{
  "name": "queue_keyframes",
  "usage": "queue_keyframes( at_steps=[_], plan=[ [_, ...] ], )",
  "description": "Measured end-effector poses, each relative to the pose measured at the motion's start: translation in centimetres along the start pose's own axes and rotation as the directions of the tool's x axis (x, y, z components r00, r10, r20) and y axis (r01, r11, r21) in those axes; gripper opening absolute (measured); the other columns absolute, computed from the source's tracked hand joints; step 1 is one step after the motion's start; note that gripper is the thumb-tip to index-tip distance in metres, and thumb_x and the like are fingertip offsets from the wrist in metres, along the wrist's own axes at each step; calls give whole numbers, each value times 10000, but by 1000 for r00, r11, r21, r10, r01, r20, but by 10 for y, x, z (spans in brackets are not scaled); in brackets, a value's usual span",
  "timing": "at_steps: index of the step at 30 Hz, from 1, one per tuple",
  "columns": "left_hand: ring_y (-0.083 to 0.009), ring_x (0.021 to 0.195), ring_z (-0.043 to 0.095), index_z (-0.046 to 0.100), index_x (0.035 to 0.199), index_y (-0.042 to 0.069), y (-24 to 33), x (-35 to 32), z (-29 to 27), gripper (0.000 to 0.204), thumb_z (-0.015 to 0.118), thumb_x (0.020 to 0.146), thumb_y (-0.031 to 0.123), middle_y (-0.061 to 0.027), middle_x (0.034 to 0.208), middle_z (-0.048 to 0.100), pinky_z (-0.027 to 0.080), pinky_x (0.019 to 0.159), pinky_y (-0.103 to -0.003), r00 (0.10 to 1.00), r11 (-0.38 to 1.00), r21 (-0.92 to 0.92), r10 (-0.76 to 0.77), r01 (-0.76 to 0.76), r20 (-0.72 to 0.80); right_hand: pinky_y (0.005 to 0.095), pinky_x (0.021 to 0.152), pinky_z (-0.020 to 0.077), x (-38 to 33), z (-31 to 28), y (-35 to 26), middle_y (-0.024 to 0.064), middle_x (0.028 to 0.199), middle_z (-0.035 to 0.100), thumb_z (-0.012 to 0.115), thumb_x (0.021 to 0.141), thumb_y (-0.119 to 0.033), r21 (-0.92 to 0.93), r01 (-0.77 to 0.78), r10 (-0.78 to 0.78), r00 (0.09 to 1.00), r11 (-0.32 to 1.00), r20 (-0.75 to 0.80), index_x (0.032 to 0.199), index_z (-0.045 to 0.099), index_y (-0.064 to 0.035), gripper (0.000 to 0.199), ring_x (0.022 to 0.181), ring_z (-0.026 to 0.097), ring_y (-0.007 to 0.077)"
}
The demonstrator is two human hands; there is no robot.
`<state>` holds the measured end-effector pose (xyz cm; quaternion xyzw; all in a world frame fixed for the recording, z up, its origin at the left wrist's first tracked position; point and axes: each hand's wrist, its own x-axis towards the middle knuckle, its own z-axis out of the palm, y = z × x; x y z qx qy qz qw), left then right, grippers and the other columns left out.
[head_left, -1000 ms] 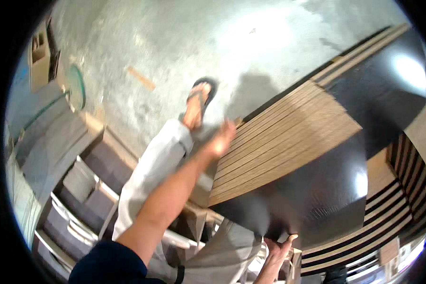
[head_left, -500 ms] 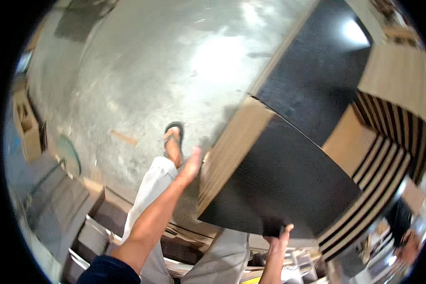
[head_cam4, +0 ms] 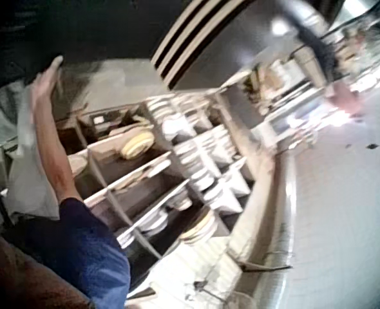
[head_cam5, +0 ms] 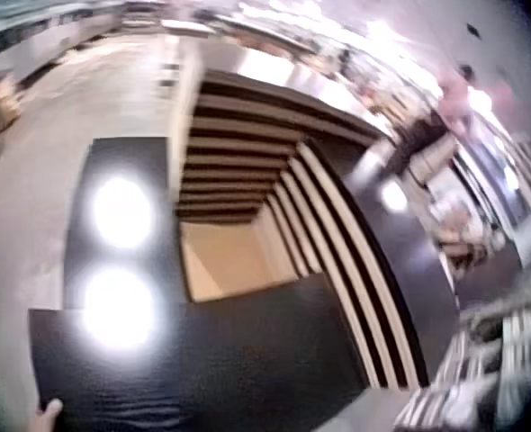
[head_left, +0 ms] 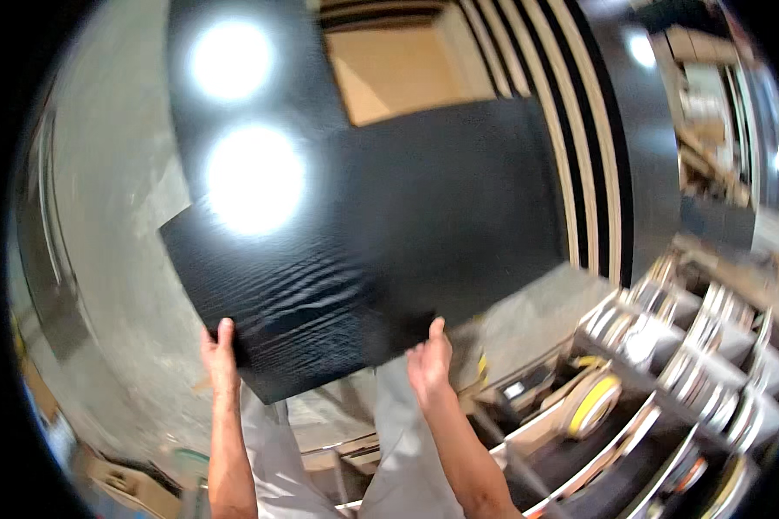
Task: The person picks up dark wooden panels from a work table and stacks them vertically into a wooden rack.
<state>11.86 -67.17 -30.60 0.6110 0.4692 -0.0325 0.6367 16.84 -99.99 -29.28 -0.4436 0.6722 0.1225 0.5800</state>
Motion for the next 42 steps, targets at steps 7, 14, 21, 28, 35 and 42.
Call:
queue_keyframes(
  at_steps=[7, 14, 21, 28, 35, 42],
  plan=[
    [-209, 1095, 514, 472, 1245, -47, 3, 17, -25, 568, 594, 893, 381, -104, 1234, 525, 388, 960, -339, 991, 983, 182, -44, 21, 125, 394, 1133, -10, 143, -95, -81, 170, 1526, -66, 316, 863, -688, 534, 154, -259, 958, 832, 126, 1446, -11, 9, 965, 1415, -50, 295],
    [-257, 1088, 556, 519, 1183, -16, 25, 22, -35, 472, 534, 921, 377, -113, 1182, 585, 422, 986, -405, 880, 935, 134, -355, 329, 315, 348, 1120, 111, 225, -124, -126, 122, 1538, 82, 253, 906, -655, 651, 107, -185, 981, 751, 53, 1469, 89, -70, 829, 1414, 114, 251],
    [-271, 1141, 538, 526, 1204, 2, 43, 21, -31, 490, 490, 930, 406, -122, 1239, 564, 407, 1013, -418, 851, 869, 250, -480, 428, 213, 423, 1135, 31, 252, -89, -180, 111, 1543, 2, 248, 847, -737, 689, -50, -40, 993, 723, 114, 1470, 59, -83, 922, 1420, 12, 248],
    [-218, 1045, 577, 517, 1203, -45, 66, 1, -19, 515, 412, 971, 402, -134, 1187, 584, 487, 855, -300, 860, 834, 357, -492, 420, 137, 492, 1127, 27, 173, -46, -229, 121, 1539, -7, 211, 805, -791, 710, 146, -374, 910, 689, 176, 1475, 58, -104, 972, 1414, 52, 277],
    [-266, 1053, 571, 505, 1193, -111, 45, 20, -43, 699, 721, 781, 410, -166, 1152, 583, 447, 933, -402, 908, 800, 471, -419, 371, -4, 398, 1150, 89, 104, -121, -90, 172, 1523, 81, 366, 917, -583, 271, 383, -363, 924, 883, -122, 1463, 67, -41, 825, 1409, 98, 305],
    [-264, 1190, 471, 524, 1240, -33, 90, 43, -57, 709, 638, 807, 516, -142, 1233, 564, 328, 1032, -327, 754, 758, 647, -470, 79, 459, 380, 1091, 247, -29, -54, -14, 210, 1436, 315, 399, 962, -418, -560, 667, -824, 565, 492, -52, 1381, 326, 40, 624, 1312, 326, 316]
  ],
)
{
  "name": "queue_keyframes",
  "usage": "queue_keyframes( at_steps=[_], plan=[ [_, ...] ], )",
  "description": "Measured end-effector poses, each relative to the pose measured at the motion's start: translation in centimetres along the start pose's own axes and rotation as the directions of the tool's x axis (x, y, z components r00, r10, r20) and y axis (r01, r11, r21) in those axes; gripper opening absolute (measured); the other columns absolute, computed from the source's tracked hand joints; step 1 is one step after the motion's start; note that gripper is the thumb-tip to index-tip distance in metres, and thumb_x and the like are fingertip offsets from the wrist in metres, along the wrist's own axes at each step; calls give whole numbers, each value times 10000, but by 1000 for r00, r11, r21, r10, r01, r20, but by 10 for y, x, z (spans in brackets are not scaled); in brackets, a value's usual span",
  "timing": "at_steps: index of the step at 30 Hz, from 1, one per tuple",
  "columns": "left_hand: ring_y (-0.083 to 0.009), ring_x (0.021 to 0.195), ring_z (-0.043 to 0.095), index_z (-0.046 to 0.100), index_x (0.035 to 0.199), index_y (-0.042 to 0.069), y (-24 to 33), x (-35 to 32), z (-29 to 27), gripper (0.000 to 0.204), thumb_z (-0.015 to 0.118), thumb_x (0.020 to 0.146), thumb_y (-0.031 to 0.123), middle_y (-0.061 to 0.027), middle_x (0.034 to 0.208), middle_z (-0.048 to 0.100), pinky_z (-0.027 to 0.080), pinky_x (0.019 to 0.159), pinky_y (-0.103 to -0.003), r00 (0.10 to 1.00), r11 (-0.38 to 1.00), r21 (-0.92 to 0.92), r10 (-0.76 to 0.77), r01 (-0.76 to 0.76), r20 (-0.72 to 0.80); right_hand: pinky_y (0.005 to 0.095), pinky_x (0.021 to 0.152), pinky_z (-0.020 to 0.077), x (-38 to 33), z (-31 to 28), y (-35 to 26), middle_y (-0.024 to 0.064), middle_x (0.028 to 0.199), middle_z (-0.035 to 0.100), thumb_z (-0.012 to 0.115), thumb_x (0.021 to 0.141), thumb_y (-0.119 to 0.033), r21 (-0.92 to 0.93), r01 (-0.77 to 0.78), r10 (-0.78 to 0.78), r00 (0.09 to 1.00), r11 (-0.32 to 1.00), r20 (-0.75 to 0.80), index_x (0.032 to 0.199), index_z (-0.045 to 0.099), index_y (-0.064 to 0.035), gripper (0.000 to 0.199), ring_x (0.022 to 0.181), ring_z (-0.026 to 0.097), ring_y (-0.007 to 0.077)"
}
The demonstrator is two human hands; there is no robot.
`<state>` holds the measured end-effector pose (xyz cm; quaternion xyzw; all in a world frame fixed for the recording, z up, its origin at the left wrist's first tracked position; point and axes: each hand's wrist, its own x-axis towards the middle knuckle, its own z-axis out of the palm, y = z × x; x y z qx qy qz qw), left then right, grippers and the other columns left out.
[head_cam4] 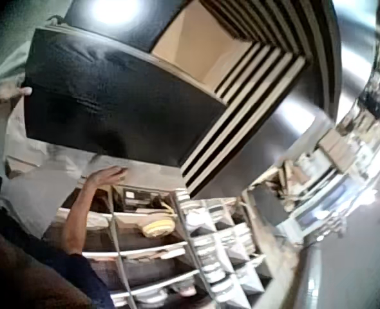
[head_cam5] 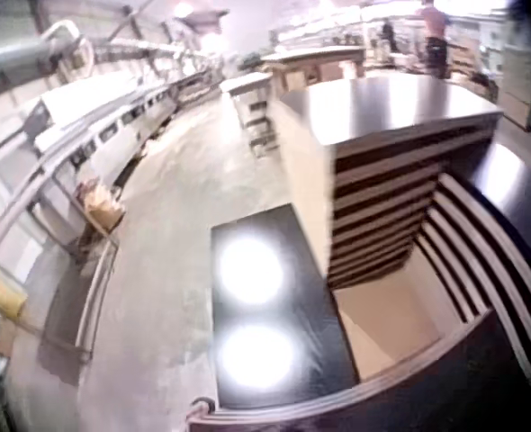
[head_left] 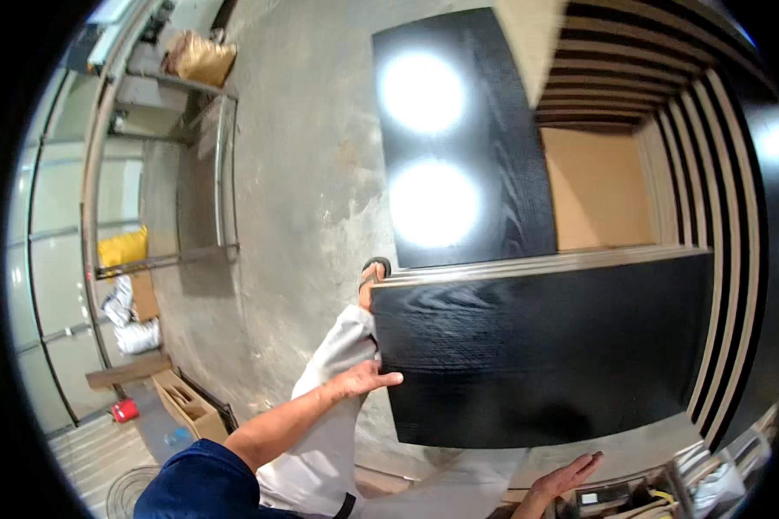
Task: The person picks up dark wooden panels from a work table and stacks them vertically into a wooden rack.
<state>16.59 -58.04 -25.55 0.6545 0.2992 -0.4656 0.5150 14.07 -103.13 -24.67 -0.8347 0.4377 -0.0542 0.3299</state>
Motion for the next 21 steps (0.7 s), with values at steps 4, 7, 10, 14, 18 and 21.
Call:
queue_keyframes(
  at_steps=[4, 7, 10, 14, 18, 21],
  plan=[
    [-171, 997, 540, 541, 1122, 41, -2, 48, -117, 648, 398, 889, 629, -78, 1037, 593, 436, 863, -322, 999, 985, -170, 24, -29, -28, 390, 1124, 168, -31, 64, -184, 213, 1463, 260, 401, 975, -281, -72, 354, -328, 914, 933, 238, 1422, 245, 13, 557, 1358, 256, 315],
    [-235, 1158, 447, 499, 1203, 1, 6, 141, -173, 670, 373, 915, 593, -145, 1221, 497, 336, 987, -359, 979, 958, -267, 48, -102, -199, 404, 1111, 189, -4, 160, -280, 207, 1445, 307, 486, 948, -229, -74, 729, -642, 642, 681, 418, 1398, 294, 27, 553, 1348, 284, 309],
    [-294, 1391, 183, 238, 1424, -15, 46, 202, -208, 888, 410, 864, 654, -197, 1480, 241, 167, 1124, -383, 956, 848, -462, 160, -260, -244, 393, 1095, 230, 59, 290, -311, 250, 1433, 307, 568, 896, -410, -150, 688, -507, 647, 710, 569, 1386, 300, 56, 728, 1340, 299, 324],
    [-295, 1367, 215, 211, 1442, 28, 61, 292, -198, 848, 458, 873, 607, -176, 1478, 242, 183, 1117, -383, 914, 708, -589, 218, -389, -342, 444, 1111, 204, 131, 401, -333, 293, 1435, 257, 632, 727, -652, -385, 446, -89, 738, 808, 669, 1401, 227, 82, 1076, 1356, 252, 350],
    [-350, 1366, 207, 161, 1421, -62, 82, 298, -184, 940, 586, 826, 529, -289, 1433, 243, 174, 1121, -398, 865, 622, -601, 332, -501, -377, 470, 1127, 161, 139, 444, -330, 288, 1463, 171, 577, 724, -712, -204, 315, 47, 443, 927, 895, 1392, 145, 131, 1159, 1372, 180, 387],
    [-363, 1351, 245, 194, 1398, -72, 79, 315, -161, 926, 638, 793, 469, -293, 1423, 258, 207, 1112, -382, 752, 622, -471, 323, -626, -574, 473, 1123, 173, 158, 457, -320, 274, 1475, 149, 602, 701, -709, -208, 263, 87, 407, 942, 909, 1389, 111, 146, 1202, 1372, 179, 390]
  ],
)
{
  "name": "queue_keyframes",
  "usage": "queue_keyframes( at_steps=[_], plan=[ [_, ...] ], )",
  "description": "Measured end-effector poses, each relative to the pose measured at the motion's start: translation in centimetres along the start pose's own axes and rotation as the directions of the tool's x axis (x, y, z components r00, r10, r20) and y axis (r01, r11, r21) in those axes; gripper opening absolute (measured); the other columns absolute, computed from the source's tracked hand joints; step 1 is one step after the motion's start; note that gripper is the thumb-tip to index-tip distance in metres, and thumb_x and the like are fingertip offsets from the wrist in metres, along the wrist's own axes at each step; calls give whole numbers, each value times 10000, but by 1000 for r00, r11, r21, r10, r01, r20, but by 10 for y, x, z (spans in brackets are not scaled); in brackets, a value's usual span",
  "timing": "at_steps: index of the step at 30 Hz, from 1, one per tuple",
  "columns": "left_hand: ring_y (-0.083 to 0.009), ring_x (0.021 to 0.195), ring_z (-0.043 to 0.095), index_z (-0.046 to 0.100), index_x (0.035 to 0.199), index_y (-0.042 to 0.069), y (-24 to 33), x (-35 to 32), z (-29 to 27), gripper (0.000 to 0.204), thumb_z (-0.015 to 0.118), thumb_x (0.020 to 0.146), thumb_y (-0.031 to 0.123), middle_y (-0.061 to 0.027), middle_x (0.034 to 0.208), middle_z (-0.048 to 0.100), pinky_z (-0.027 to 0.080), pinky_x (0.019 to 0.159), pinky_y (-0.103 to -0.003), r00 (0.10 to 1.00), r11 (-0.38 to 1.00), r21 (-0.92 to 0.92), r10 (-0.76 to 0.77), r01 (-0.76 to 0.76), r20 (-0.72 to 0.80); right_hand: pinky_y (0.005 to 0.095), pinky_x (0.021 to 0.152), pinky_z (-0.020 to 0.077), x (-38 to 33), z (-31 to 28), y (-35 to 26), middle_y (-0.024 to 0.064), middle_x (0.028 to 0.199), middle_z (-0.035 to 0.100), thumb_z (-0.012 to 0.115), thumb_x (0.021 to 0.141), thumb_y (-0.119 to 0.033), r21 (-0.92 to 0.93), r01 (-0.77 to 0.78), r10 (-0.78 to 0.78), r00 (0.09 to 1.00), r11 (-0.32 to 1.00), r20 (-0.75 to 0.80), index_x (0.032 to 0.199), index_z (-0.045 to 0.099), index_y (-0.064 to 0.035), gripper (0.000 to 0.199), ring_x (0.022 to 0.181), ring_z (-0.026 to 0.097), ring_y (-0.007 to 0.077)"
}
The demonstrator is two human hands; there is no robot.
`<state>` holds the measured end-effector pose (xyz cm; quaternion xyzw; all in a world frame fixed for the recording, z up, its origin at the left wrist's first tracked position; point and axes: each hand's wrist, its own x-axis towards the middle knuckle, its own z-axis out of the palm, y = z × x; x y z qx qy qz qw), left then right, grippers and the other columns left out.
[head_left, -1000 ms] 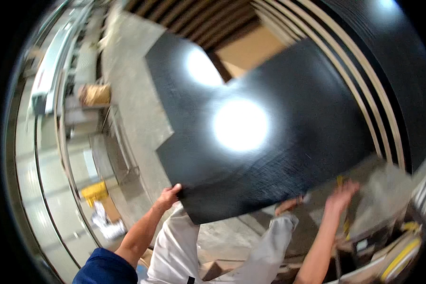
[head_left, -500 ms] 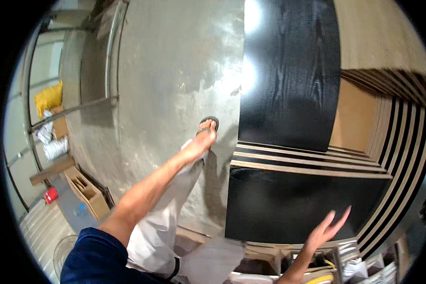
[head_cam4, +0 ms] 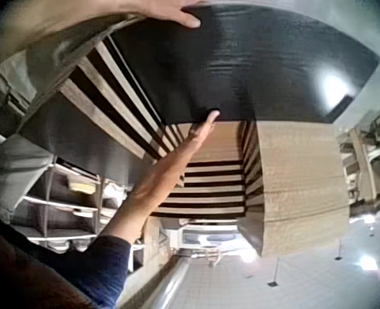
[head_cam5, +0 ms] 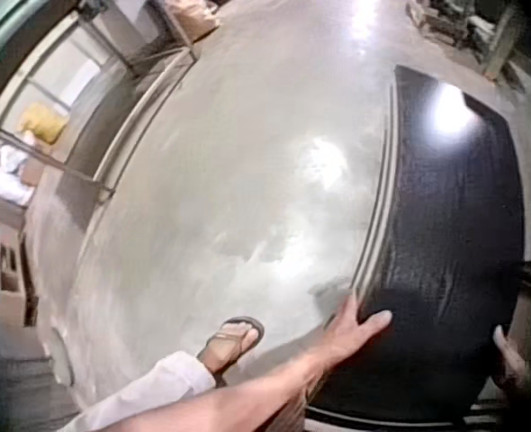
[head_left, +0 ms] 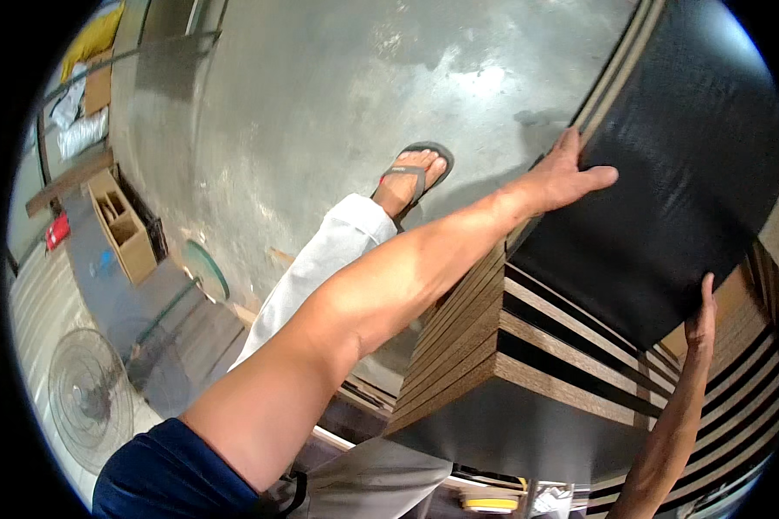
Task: The person picks up dark wooden panels from a work table and stacks them vertically into a wooden rack.
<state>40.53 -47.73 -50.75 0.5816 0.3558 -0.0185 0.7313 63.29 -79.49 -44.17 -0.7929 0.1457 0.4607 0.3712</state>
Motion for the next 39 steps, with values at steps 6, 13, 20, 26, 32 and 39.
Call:
queue_keyframes(
  at_steps=[6, 13, 20, 26, 32, 39],
  plan=[
    [-381, 1337, 266, 159, 1384, -124, -8, -14, 4, 964, 638, 783, 458, -326, 1413, 244, 241, 1100, -375, 998, 998, 50, -30, 33, -58, 425, 1130, 165, 14, -9, 33, 212, 1497, 147, 575, 724, -710, 40, -75, 77, 996, 996, -49, 1422, 140, 77, 1138, 1380, 182, 329],
    [-388, 1330, 271, 216, 1353, -142, 8, -15, 2, 949, 648, 760, 460, -327, 1397, 269, 250, 1094, -387, 999, 998, -50, 45, -46, -29, 410, 1125, 190, 9, -10, 27, 185, 1494, 187, 567, 730, -710, 121, -68, 71, 997, 990, -23, 1423, 152, 70, 1123, 1368, 216, 313],
    [-333, 1352, 252, 170, 1410, -65, 8, -14, 3, 817, 617, 850, 329, -270, 1432, 267, 203, 1112, -389, 999, 987, 162, -11, 4, 47, 382, 1026, 355, -10, -5, 15, 270, 1297, 463, 564, 760, -689, -306, -113, -13, 925, 945, -381, 1319, 373, 115, 997, 1203, 465, 316],
    [-390, 1297, 344, 205, 1369, -121, 17, -24, -33, 929, 606, 805, 498, -303, 1385, 333, 296, 1069, -398, 963, 900, 372, -265, 230, 46, 407, 1121, 198, -84, 127, -49, 326, 1386, 316, 638, 803, -448, -787, 58, -369, 903, 615, -222, 1318, 336, 142, 840, 1329, 285, 397],
    [-369, 1164, 504, 392, 1333, -39, 115, -43, -90, 754, 519, 856, 531, -255, 1251, 518, 377, 992, -407, 856, 729, 589, -504, 350, 115, 353, 1107, 240, -94, 157, -136, 322, 1410, 272, 616, 823, -458, -579, -89, -128, 938, 810, -323, 1346, 285, 135, 857, 1348, 258, 373],
    [-361, 1238, 441, 398, 1317, -70, 258, 145, -141, 690, 494, 886, 460, -256, 1319, 456, 359, 1030, -394, 931, 687, 726, -269, 7, 246, 375, 1093, 263, -69, 167, -177, 309, 1421, 263, 635, 827, -372, -492, -88, -79, 948, 866, -309, 1346, 310, 116, 783, 1339, 279, 368]
  ],
)
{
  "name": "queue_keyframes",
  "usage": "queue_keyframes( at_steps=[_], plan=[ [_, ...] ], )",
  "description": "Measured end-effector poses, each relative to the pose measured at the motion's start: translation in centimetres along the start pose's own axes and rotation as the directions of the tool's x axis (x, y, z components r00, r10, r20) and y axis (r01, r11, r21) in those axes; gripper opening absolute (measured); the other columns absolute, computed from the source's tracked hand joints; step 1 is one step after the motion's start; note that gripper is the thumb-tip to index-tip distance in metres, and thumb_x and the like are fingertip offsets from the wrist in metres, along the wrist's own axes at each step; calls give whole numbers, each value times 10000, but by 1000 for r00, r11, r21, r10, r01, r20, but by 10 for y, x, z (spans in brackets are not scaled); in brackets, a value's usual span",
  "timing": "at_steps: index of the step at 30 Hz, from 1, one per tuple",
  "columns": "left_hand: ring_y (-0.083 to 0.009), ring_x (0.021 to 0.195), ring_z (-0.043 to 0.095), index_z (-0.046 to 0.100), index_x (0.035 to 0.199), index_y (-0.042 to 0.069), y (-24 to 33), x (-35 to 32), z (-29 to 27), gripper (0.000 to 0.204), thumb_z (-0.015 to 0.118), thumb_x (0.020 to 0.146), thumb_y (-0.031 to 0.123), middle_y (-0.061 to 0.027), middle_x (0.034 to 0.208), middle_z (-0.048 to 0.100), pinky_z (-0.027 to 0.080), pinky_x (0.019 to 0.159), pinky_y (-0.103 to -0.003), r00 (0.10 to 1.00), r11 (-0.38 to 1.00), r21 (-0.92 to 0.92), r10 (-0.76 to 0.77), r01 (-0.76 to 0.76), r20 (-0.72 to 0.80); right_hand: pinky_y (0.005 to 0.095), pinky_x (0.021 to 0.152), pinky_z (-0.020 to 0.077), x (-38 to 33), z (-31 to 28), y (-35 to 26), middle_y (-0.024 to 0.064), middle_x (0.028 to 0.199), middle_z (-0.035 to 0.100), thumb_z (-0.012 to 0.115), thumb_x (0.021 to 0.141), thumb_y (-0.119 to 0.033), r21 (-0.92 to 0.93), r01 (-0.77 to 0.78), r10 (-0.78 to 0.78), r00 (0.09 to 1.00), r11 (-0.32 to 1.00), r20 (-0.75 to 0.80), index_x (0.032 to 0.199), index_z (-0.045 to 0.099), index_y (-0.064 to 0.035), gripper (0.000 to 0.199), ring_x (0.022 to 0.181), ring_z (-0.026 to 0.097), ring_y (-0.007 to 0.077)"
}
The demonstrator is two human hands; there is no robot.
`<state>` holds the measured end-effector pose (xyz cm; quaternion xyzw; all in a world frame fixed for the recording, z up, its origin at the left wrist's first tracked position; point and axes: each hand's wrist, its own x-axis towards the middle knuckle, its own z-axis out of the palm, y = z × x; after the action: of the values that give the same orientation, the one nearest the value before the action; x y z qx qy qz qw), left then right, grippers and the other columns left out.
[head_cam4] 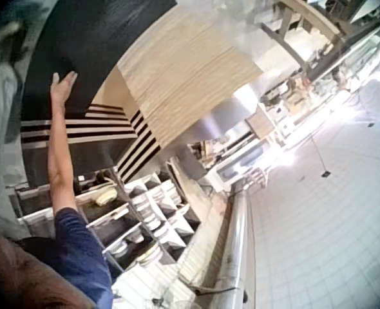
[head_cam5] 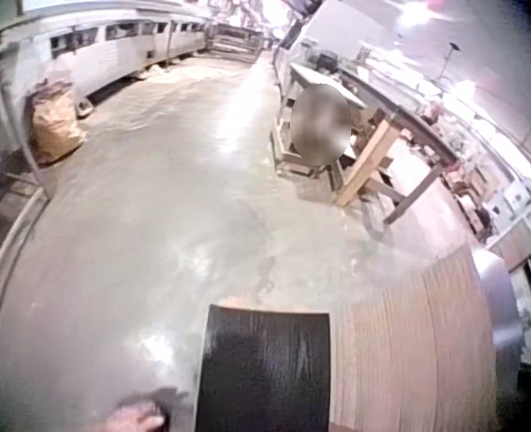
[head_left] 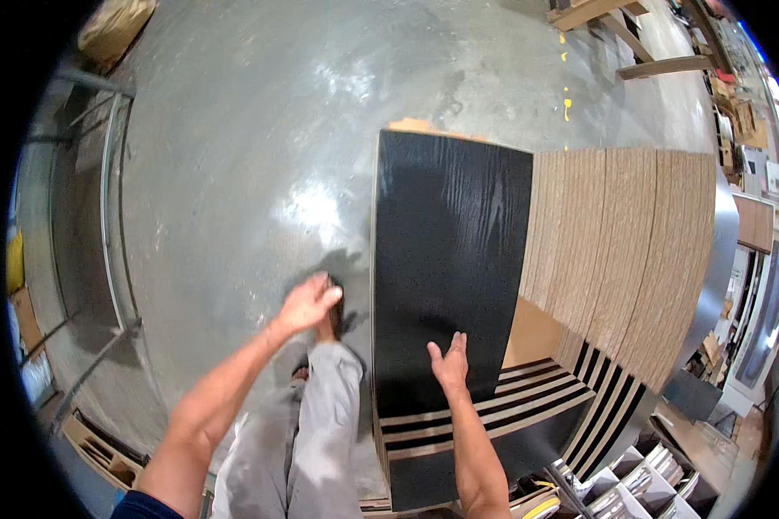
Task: The person picks up dark wooden panels from a work table and stacks them vertically into a wooden rack.
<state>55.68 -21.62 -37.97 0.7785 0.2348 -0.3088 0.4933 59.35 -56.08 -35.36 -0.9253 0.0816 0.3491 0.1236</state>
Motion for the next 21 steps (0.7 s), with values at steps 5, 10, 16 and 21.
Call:
queue_keyframes(
  at_steps=[5, 10, 16, 21],
  plan=[
    [-392, 1322, 296, 394, 1312, -74, 140, 152, -99, 728, 586, 828, 435, -281, 1367, 376, 259, 1090, -426, 897, 872, 329, 422, -363, -129, 462, 1081, 253, 106, -81, -69, 323, 1412, 264, 648, 809, -309, -102, 363, -376, 911, 926, -169, 1334, 318, 115, 751, 1309, 278, 452],
    [-367, 1084, 538, 530, 1151, -20, 211, 266, -129, 705, 744, 654, 432, -234, 1154, 565, 438, 903, -409, 939, 877, 350, 264, -329, 220, 493, 1091, 216, 260, -183, -217, 282, 1407, 303, 686, 726, -473, -395, 601, -689, 713, 695, -129, 1353, 299, 80, 922, 1333, 253, 421],
    [-363, 1082, 540, 539, 1095, -27, 210, 287, -109, 655, 783, 611, 341, -240, 1080, 597, 432, 911, -416, 946, 923, 262, 222, -282, 234, 404, 1099, 282, 350, -201, -261, 158, 1353, 445, 773, 584, -540, -500, 560, -355, 820, 660, 449, 1285, 466, -15, 928, 1303, 369, 280],
    [-355, 1072, 549, 566, 1032, -59, 207, 312, -118, 660, 817, 576, 346, -211, 1049, 610, 422, 933, -459, 936, 892, 369, 143, -262, 321, 356, 1021, 384, 365, -199, -278, 144, 1304, 498, 791, 582, -510, -472, 541, -248, 798, 696, 549, 1248, 496, -15, 880, 1228, 457, 263]
  ],
)
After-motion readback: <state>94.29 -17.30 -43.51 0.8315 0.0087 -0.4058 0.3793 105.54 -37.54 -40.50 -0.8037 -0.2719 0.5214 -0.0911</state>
